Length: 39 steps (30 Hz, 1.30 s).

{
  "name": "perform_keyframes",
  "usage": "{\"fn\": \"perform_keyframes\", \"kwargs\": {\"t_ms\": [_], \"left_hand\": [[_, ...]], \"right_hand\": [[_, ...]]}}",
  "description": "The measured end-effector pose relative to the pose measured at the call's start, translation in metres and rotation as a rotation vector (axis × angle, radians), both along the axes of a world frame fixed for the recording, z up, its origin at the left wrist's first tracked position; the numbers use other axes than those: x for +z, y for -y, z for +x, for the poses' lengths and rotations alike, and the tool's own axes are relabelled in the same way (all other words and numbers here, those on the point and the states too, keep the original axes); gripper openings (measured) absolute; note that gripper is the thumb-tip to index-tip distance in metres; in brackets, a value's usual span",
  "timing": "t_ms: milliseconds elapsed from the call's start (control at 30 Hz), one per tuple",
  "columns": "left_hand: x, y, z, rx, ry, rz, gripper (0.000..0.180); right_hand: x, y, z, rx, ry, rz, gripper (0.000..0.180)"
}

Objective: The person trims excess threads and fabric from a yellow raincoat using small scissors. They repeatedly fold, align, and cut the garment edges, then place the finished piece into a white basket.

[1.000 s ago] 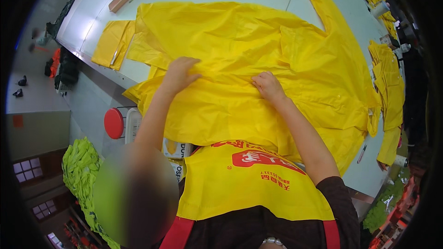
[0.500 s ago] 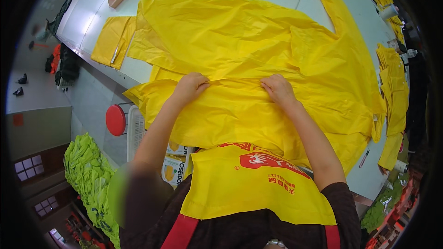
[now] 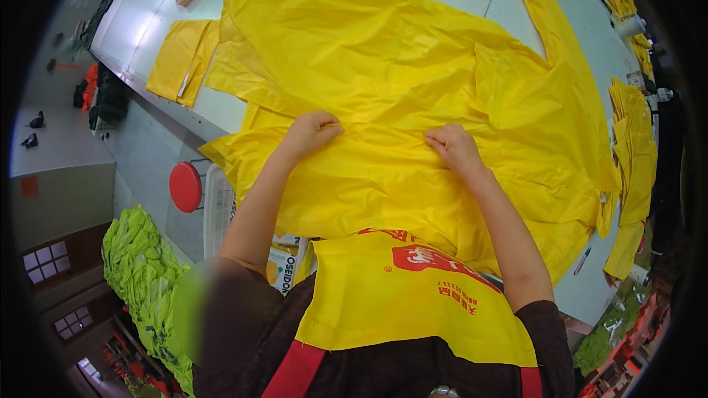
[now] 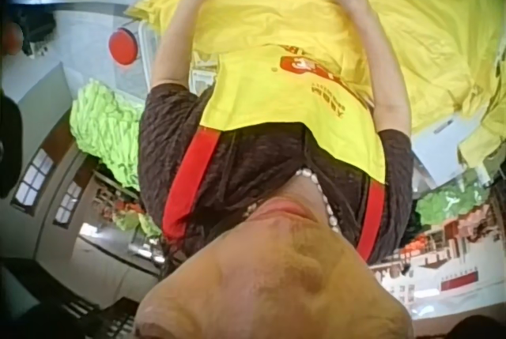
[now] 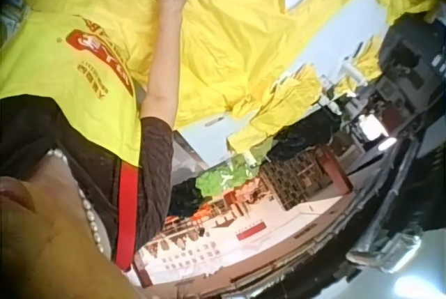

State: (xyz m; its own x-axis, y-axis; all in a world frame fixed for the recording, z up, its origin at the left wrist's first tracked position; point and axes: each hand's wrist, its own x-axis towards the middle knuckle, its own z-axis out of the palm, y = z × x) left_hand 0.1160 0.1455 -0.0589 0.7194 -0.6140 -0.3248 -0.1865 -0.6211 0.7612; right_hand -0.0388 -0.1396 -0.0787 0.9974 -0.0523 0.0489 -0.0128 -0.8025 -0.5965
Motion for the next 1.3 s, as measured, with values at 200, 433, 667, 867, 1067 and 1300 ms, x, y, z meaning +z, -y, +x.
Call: {"fn": "perform_keyframes", "kwargs": {"t_ms": [200, 433, 667, 867, 1067, 1300], "left_hand": [[0.006, -0.04, 0.033, 0.034, -0.111, 0.101, 0.022], [0.007, -0.069, 0.044, 0.056, -0.113, 0.044, 0.018], [0.041, -0.054, -0.015, -0.191, 0.436, -0.021, 0.01], [0.042, -0.051, -0.039, -0.157, 0.603, -0.061, 0.009], [0.037, -0.022, -0.038, -0.001, 0.495, 0.035, 0.013], [0.016, -0.001, -0.05, -0.173, 0.76, 0.043, 0.006]], "right_hand": [[-0.01, 0.004, 0.0, -0.035, -0.015, 0.102, 0.015], [-0.002, 0.007, 0.008, -0.052, -0.146, 0.19, 0.015], [0.0, 0.007, 0.012, -0.052, -0.204, 0.233, 0.015], [0.013, 0.011, 0.036, -0.171, -0.592, 0.379, 0.016], [0.011, 0.005, 0.052, 0.004, -0.491, -0.065, 0.014], [0.005, 0.012, 0.007, -0.082, -0.215, 0.086, 0.019]]}}
